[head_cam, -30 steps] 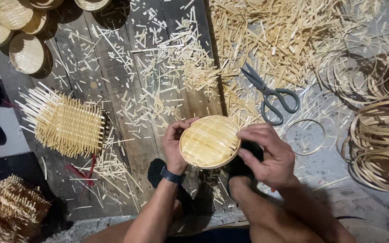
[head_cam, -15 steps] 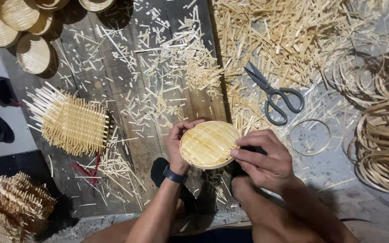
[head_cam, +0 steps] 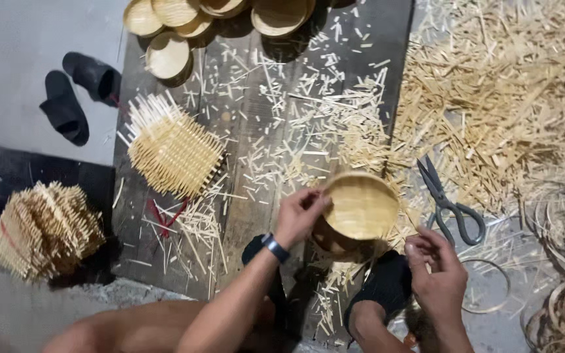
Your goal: The person weaves thin bamboo strips into small round bowls using a wooden mold. They place a bamboo ring over the woven base, tuck the edges, and trim excess strips with shears. Finished bowls are stacked nearby.
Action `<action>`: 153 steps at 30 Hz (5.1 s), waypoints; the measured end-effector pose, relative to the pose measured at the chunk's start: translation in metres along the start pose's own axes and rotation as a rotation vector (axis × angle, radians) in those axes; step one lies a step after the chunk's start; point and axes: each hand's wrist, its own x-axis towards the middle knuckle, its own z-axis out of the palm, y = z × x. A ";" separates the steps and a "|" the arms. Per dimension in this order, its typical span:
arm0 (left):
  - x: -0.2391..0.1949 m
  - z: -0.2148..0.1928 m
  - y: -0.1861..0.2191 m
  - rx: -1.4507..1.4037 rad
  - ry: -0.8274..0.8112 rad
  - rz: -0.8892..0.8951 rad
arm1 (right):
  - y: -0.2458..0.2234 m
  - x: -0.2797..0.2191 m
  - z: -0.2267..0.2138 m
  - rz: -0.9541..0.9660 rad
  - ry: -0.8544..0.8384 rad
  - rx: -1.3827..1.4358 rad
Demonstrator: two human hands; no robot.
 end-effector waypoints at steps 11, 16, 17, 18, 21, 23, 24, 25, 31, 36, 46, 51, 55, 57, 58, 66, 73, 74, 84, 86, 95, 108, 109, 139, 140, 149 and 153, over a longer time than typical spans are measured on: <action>0.064 -0.051 -0.054 -0.841 0.253 -0.169 | 0.110 -0.020 -0.002 0.237 -0.163 -0.253; 0.090 -0.063 -0.104 -0.921 0.238 -0.383 | 0.143 -0.040 0.002 0.198 -0.258 -0.501; 0.096 -0.063 -0.111 -0.893 0.247 -0.407 | 0.151 -0.042 0.001 0.146 -0.250 -0.473; 0.102 -0.065 -0.114 -0.865 0.255 -0.431 | 0.159 -0.043 -0.001 0.094 -0.243 -0.446; 0.143 -0.093 -0.084 -0.831 0.345 -0.270 | 0.184 -0.038 -0.005 0.146 -0.199 -0.376; 0.180 -0.131 -0.036 -0.838 0.341 -0.054 | 0.198 -0.037 -0.007 0.170 -0.193 -0.393; 0.200 -0.152 -0.006 -0.859 0.506 -0.046 | 0.204 -0.039 -0.008 0.182 -0.189 -0.400; 0.220 -0.176 0.026 -0.832 0.460 0.076 | 0.207 -0.040 -0.008 0.167 -0.143 -0.397; 0.255 -0.192 0.115 -0.888 0.153 0.510 | 0.215 -0.043 0.001 0.280 -0.016 -0.307; 0.177 -0.083 0.021 0.225 -0.185 -0.018 | 0.212 -0.044 0.003 0.163 -0.106 -0.360; 0.081 -0.040 -0.133 0.248 0.386 0.125 | 0.115 0.023 0.052 0.593 -0.460 0.017; 0.095 -0.198 -0.139 0.840 0.700 0.306 | 0.086 0.038 0.089 0.537 -0.415 0.146; 0.098 -0.251 -0.148 0.986 0.760 0.215 | 0.100 0.024 0.085 0.637 -0.369 0.252; 0.099 -0.258 -0.145 0.907 0.564 0.037 | 0.113 0.016 0.072 0.614 -0.349 0.297; 0.099 -0.261 -0.142 0.863 0.468 -0.052 | 0.120 0.012 0.065 0.582 -0.347 0.255; 0.056 -0.296 -0.090 0.804 0.796 0.506 | 0.144 -0.008 0.033 0.564 -0.230 0.316; 0.031 -0.178 -0.026 0.877 0.357 1.222 | 0.137 0.021 0.037 0.475 -0.270 0.400; 0.019 -0.138 -0.030 0.840 0.126 1.108 | 0.135 0.027 0.037 0.479 -0.260 0.482; -0.020 -0.039 -0.047 0.492 -0.202 1.014 | 0.060 0.060 0.086 0.214 -0.241 -0.084; 0.001 -0.029 -0.052 0.139 0.033 0.111 | 0.048 0.059 0.089 0.243 -0.203 -0.137; 0.081 -0.023 -0.140 -0.150 -0.064 0.010 | 0.098 0.065 0.110 0.060 -0.106 -0.098; 0.052 -0.065 -0.081 -0.217 0.279 0.100 | 0.195 -0.026 -0.136 0.152 0.141 -0.918; 0.049 -0.068 -0.073 -0.258 0.294 0.153 | 0.198 -0.038 -0.147 0.101 0.038 -0.983; -0.107 -0.041 0.126 -0.405 -0.485 -0.250 | -0.158 -0.011 0.053 -1.033 -0.559 -0.475; -0.105 -0.040 0.124 -0.412 -0.498 -0.281 | -0.153 -0.013 0.059 -1.088 -0.468 -0.564; -0.089 -0.025 0.083 -0.666 -0.479 -0.394 | -0.128 -0.006 0.085 -1.067 -0.346 -0.660; -0.065 -0.024 0.071 -0.698 -0.372 -0.290 | -0.113 0.015 0.082 -0.434 -0.345 -0.261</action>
